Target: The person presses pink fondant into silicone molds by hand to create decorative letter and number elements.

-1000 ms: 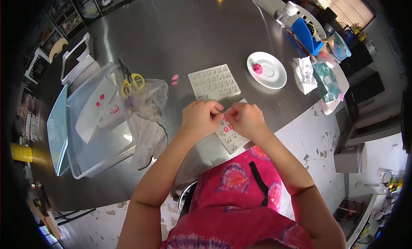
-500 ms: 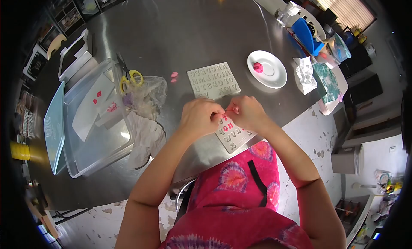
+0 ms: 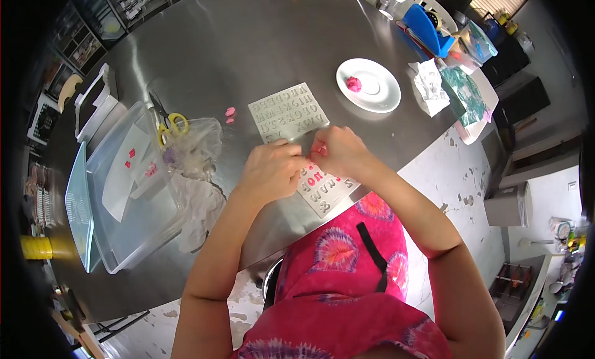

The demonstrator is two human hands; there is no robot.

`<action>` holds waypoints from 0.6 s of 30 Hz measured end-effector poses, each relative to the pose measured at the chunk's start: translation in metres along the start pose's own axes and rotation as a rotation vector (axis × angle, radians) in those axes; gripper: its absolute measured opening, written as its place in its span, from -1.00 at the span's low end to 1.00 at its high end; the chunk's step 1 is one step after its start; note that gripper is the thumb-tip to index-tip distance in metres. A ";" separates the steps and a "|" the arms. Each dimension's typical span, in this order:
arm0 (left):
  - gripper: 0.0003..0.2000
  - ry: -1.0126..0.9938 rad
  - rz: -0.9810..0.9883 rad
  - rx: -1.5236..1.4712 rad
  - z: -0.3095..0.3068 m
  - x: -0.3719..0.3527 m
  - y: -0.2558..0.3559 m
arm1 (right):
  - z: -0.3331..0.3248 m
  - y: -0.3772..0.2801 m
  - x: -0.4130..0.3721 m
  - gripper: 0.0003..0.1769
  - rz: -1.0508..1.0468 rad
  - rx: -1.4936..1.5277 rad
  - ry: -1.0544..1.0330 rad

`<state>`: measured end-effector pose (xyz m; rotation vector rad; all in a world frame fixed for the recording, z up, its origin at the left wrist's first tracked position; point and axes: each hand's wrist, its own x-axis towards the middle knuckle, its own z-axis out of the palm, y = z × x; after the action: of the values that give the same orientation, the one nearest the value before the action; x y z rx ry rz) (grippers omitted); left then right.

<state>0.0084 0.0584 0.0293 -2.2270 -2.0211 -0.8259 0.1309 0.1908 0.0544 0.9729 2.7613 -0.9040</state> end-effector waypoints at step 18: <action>-0.82 0.053 -0.141 -0.091 -0.002 -0.002 0.003 | 0.001 0.006 -0.002 -0.80 -0.034 0.116 0.018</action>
<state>0.0110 0.0554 0.0309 -2.1006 -2.1790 -0.9971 0.1355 0.1930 0.0510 0.9571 2.7757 -1.0763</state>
